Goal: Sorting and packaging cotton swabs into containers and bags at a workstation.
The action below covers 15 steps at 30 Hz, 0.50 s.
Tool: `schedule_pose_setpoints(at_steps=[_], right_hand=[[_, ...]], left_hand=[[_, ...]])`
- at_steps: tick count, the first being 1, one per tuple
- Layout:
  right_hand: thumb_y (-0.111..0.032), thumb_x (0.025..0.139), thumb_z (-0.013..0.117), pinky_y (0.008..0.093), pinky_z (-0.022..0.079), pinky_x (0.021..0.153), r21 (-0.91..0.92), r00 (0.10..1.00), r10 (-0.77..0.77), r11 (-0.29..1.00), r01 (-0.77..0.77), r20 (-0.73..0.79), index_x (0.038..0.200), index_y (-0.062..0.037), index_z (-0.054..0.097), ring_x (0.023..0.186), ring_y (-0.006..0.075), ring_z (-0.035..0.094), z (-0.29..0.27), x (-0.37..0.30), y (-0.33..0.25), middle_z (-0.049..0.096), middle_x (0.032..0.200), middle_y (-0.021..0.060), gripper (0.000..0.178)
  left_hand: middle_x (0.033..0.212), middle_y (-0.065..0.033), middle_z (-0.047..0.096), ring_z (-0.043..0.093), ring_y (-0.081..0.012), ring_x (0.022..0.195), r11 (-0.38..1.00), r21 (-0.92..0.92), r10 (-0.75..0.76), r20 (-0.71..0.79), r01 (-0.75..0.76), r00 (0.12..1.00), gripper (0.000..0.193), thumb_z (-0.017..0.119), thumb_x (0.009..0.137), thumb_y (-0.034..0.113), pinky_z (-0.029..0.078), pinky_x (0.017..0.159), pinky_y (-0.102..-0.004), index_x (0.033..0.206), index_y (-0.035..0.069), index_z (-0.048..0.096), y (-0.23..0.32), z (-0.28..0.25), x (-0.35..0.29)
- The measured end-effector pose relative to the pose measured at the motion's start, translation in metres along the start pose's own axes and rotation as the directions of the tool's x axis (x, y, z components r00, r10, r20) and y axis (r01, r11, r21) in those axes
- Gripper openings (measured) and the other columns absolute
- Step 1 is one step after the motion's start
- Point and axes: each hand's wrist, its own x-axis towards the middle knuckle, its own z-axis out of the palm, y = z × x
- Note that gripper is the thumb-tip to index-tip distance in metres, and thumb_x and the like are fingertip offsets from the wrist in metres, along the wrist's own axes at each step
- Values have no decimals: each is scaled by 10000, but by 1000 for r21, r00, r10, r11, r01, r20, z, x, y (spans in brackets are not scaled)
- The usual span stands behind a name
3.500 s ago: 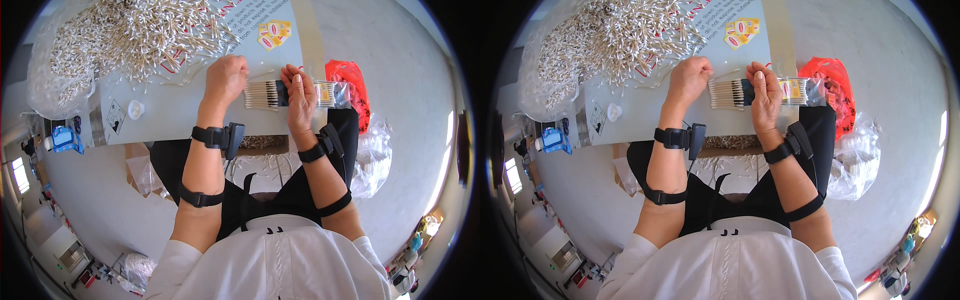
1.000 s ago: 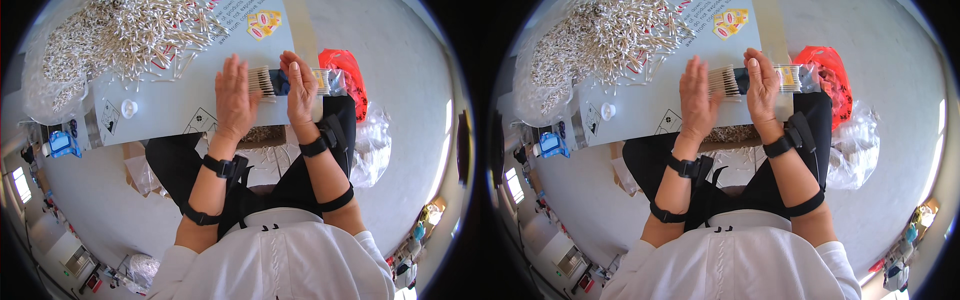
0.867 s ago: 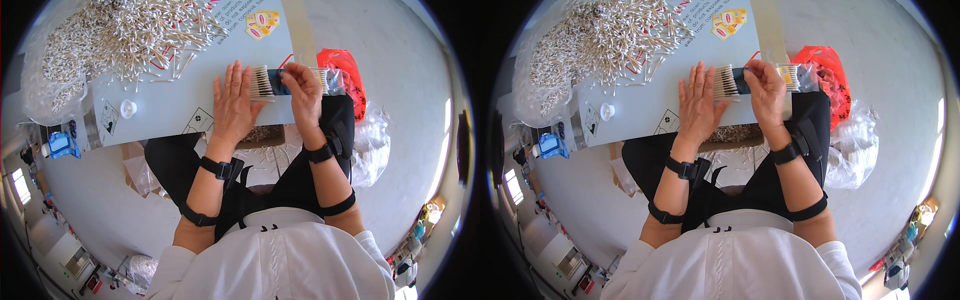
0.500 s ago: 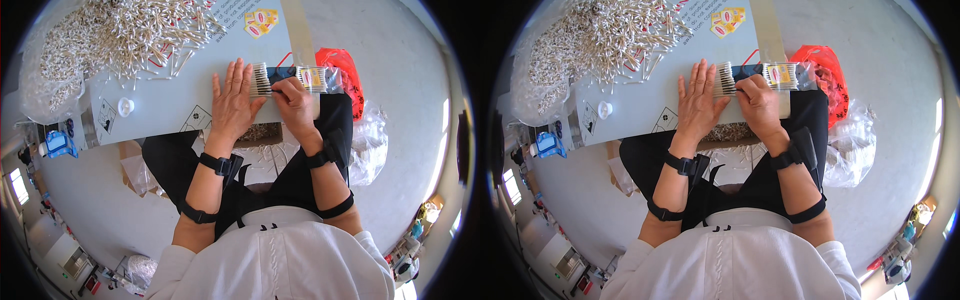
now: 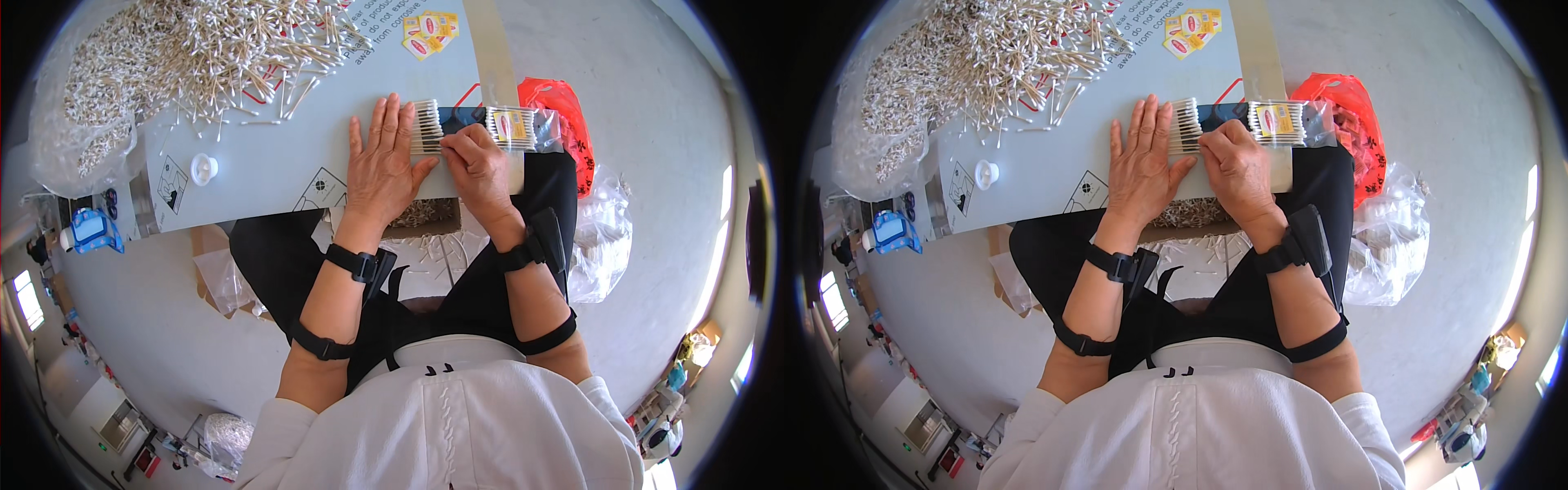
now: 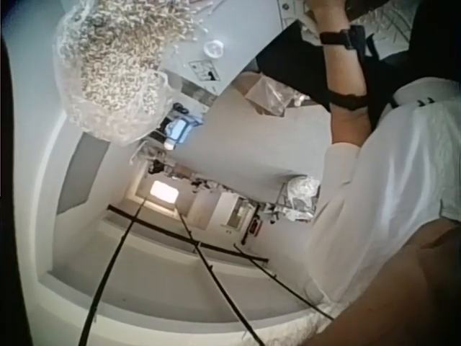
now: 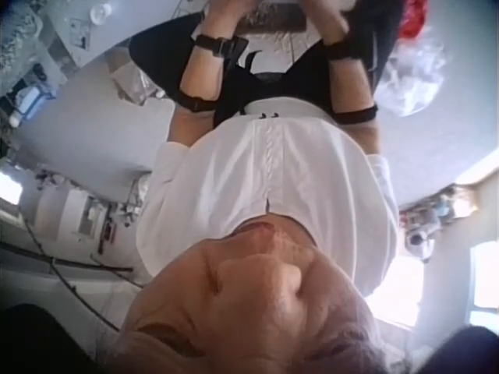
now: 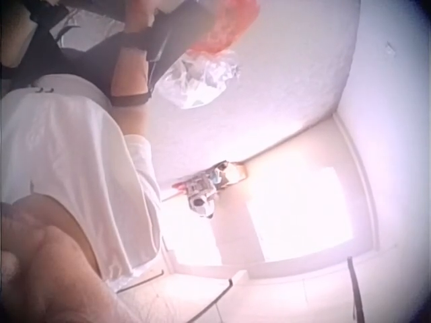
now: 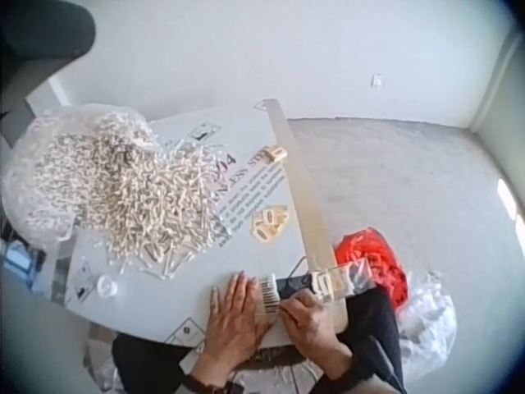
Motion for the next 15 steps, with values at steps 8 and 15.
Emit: schedule_pose_setpoints(at_steps=[8,15], right_hand=[[-58,826,670,359,489,608,32,999,22,999,-21,-34,915,-62,686,704,263,614,1,2,-2,589,823,87,90],[-67,835,678,334,490,613,-43,999,17,999,-19,-41,912,-56,687,704,253,619,3,5,-3,595,824,88,79]], left_hand=[[1560,-144,260,211,-276,1459,1000,-7,-2,-2,2,1000,814,626,862,462,119,1170,-541,1481,48,298,1,-1,0],[1568,-123,246,215,-279,1458,1000,30,-2,9,2,1000,800,539,893,551,125,1168,-540,1491,86,283,-1,1,0]])
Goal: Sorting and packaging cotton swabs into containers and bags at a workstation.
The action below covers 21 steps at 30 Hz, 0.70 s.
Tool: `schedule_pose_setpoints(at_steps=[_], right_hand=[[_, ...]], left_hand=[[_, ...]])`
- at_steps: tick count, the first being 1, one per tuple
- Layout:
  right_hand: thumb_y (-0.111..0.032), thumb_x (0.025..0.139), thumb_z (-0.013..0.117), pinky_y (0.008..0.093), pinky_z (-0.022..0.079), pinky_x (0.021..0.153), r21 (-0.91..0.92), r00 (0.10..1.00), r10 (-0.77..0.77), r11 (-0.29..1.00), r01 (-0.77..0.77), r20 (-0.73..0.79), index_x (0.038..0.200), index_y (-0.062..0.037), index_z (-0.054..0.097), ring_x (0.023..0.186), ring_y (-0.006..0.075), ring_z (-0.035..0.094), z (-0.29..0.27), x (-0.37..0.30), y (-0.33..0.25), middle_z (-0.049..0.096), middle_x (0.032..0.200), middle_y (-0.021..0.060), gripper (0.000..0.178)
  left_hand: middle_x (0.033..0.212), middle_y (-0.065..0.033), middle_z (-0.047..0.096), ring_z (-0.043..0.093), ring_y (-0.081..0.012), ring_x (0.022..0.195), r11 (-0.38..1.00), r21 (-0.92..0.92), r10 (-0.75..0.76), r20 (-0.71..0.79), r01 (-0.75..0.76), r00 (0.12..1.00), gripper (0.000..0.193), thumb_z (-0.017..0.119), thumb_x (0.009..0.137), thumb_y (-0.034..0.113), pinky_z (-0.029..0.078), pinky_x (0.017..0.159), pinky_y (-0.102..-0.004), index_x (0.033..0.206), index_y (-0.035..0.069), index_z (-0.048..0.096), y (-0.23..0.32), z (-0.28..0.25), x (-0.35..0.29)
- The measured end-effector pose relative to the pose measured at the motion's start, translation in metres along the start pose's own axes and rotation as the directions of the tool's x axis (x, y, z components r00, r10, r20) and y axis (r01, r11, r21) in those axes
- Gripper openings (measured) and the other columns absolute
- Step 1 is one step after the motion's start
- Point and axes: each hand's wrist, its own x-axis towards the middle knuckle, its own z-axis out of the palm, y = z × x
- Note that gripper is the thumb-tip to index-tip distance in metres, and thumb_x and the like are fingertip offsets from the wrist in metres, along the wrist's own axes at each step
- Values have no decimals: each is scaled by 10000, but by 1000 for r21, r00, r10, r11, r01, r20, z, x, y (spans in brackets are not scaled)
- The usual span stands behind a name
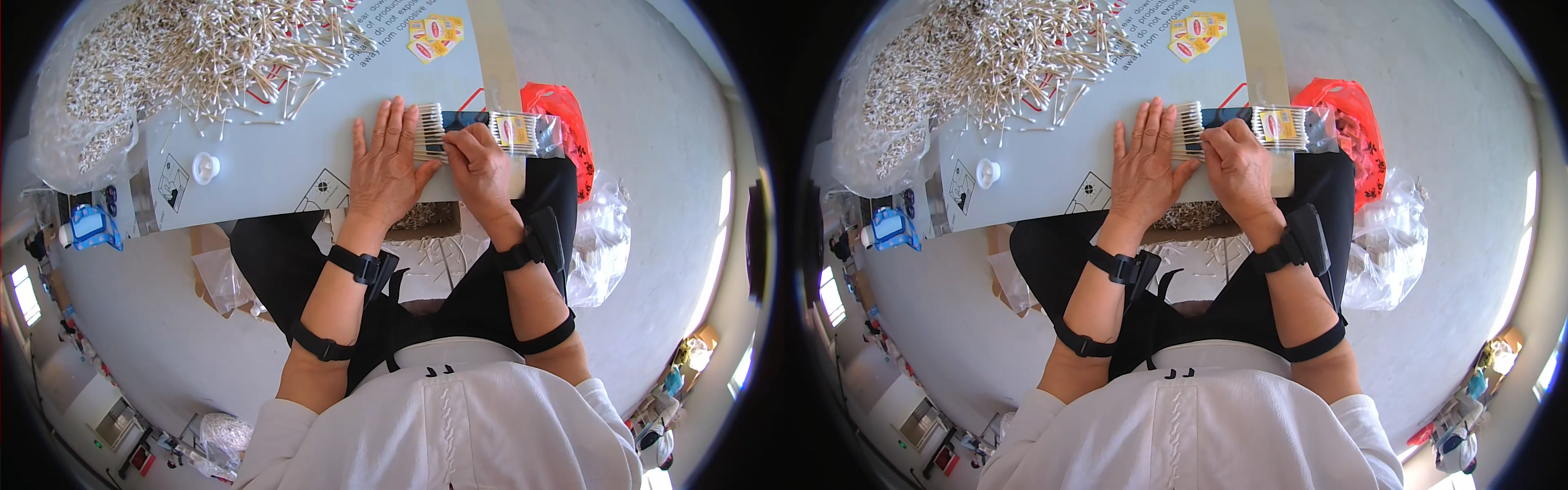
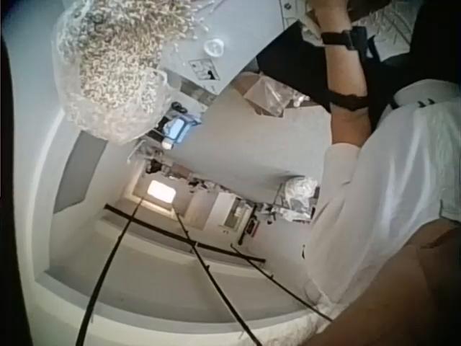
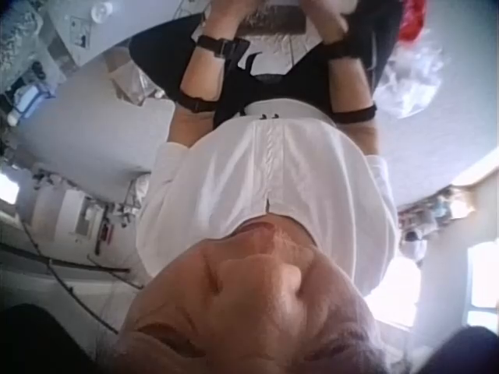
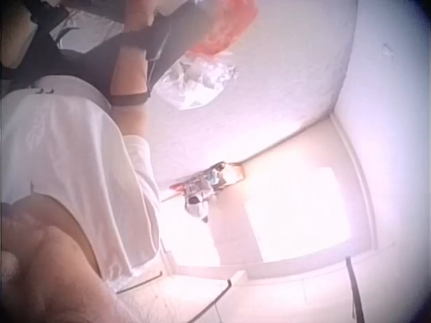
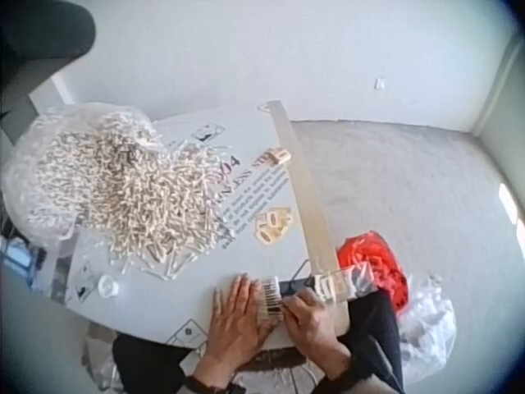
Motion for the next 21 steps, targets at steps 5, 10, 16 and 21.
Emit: schedule_pose_setpoints(at_steps=[5,10,16,21], right_hand=[[-64,830,681,338,493,605,-26,1000,-25,999,25,18,884,-57,687,693,253,623,-1,-4,0,598,821,85,55],[-52,831,675,336,492,601,18,999,21,1000,-22,38,899,-55,688,688,245,623,-1,-2,-3,599,818,85,69],[-49,837,665,337,488,607,7,1000,16,1000,-16,3,948,-58,687,679,252,614,3,11,0,597,816,91,114],[-77,841,669,349,488,618,-40,999,24,999,-24,21,945,-61,688,691,256,614,3,14,-2,599,813,95,107]], left_hand=[[1567,-124,249,212,-276,1459,1000,-20,-3,-10,3,1000,795,545,893,543,119,1169,-540,1489,84,288,0,1,0],[1562,-128,261,207,-268,1461,1000,-27,-8,-7,8,1000,804,583,875,510,117,1171,-539,1485,71,298,0,0,0],[1561,-122,267,206,-261,1463,1000,-27,-9,-15,9,1000,805,578,876,510,116,1173,-536,1491,76,292,0,2,0],[1564,-123,259,209,-264,1461,1000,3,-5,-13,5,1000,796,532,898,542,117,1173,-529,1497,83,279,-1,2,0]])
